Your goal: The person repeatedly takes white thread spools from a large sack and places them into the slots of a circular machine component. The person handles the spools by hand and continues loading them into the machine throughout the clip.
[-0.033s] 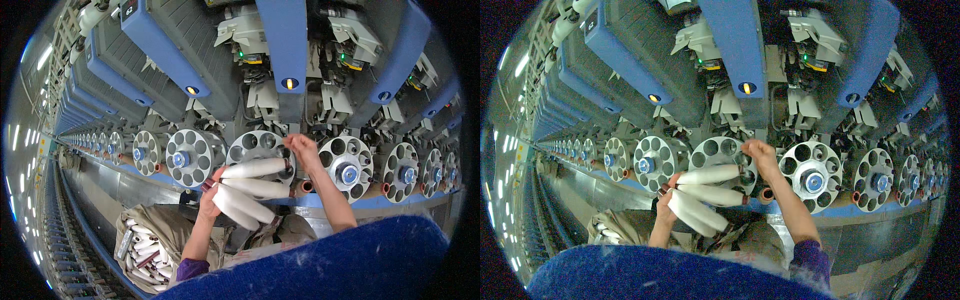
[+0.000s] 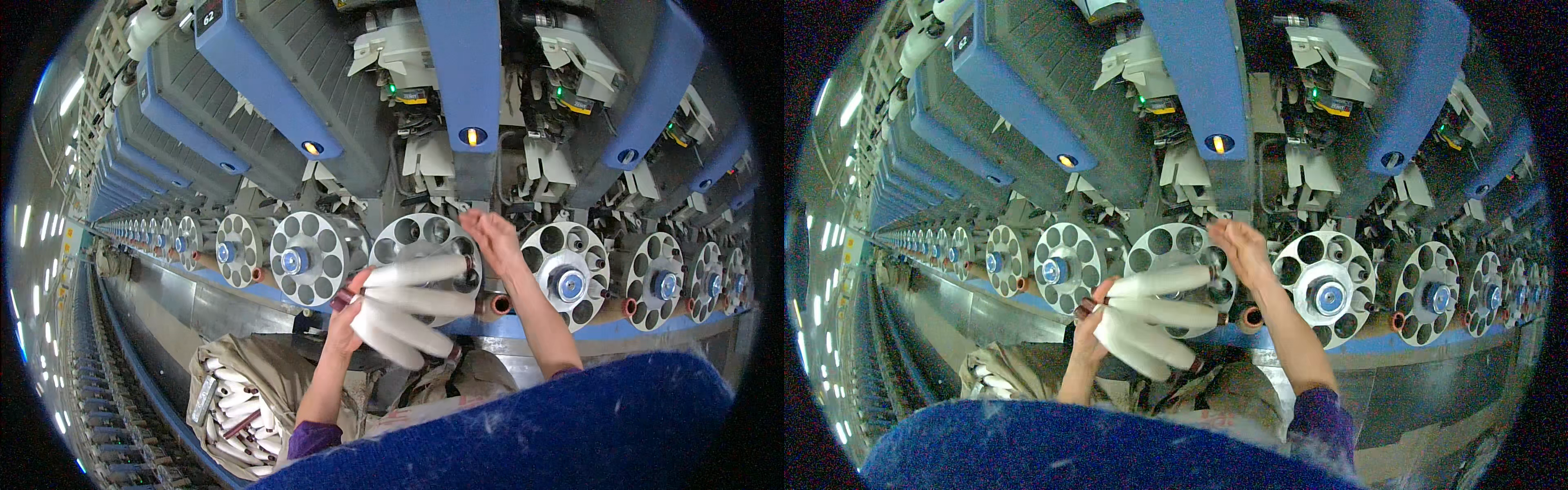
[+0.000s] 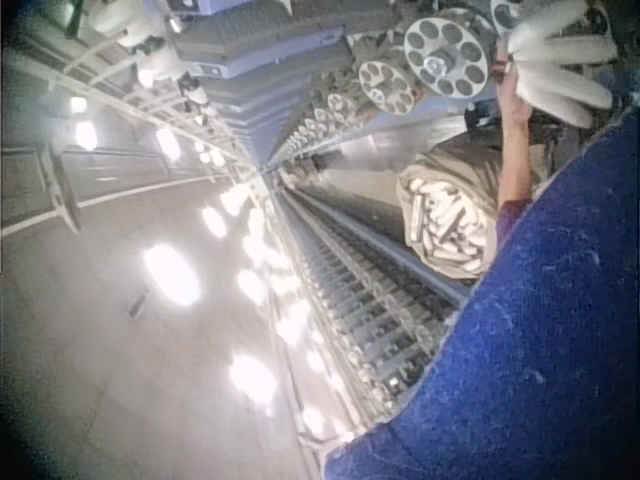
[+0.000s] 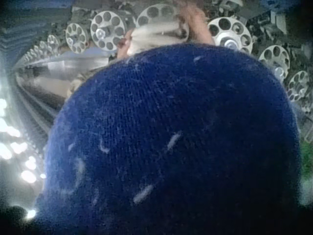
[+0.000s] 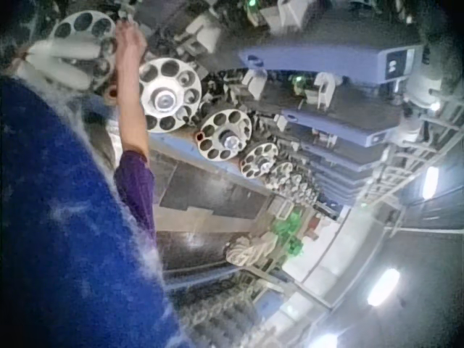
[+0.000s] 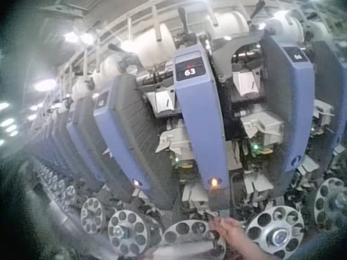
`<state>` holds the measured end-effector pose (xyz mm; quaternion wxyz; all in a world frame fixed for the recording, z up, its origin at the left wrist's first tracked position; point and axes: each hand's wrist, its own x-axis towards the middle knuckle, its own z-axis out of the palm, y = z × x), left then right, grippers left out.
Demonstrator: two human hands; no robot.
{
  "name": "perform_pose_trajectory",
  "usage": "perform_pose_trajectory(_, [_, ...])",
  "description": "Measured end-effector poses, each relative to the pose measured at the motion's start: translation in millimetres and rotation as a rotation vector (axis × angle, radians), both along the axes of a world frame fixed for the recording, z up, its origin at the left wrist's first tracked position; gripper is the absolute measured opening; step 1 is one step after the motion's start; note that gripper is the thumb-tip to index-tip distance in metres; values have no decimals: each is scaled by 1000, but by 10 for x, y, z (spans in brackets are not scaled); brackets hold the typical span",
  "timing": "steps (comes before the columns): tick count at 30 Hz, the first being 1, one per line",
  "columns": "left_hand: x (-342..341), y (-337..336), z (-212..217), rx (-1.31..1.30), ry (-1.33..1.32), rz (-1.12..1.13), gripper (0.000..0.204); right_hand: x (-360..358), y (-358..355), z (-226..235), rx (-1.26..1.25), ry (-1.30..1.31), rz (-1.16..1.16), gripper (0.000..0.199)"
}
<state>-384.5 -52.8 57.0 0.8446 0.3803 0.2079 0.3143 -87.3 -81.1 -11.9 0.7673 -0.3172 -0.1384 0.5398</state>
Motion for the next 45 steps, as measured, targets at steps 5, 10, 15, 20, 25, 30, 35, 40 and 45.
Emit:
perform_pose_trajectory(5, [460, 158, -1, 508, 510, 264, 40, 67, 323, -107, 41, -333, -7, 22])
perform_pose_trajectory(10, [487, 231, -68, 522, 422, 241, 38, 97, -75, 136, -491, -1607, 276, 20])
perform_pose_trajectory(15, [260, 410, -197, 132, 331, 225, 32, 117, -405, 80, -246, -572, 353, 18])
perform_pose_trajectory(20, [157, 522, -245, -5, 230, 210, 27, -121, -268, -148, -220, -863, 120, 31])
perform_pose_trajectory(25, [173, 541, -273, -229, 219, 220, 25, -427, -227, -144, -101, -1145, -391, 10])
perform_pose_trajectory(30, [250, 567, -219, -247, 248, 281, 22, -465, -318, -201, -167, -1307, -529, 10])
perform_pose_trajectory(35, [612, 312, -116, 482, 622, 236, 17, -433, -189, -280, -268, -742, -378, 11])
perform_pose_trajectory(40, [724, 233, -112, 822, 307, 225, 16, -381, -309, -44, 251, 91, -231, 16])
perform_pose_trajectory(45, [394, 351, -166, 230, 40, 104, 11, -399, -618, 105, -203, -893, -32, 6])
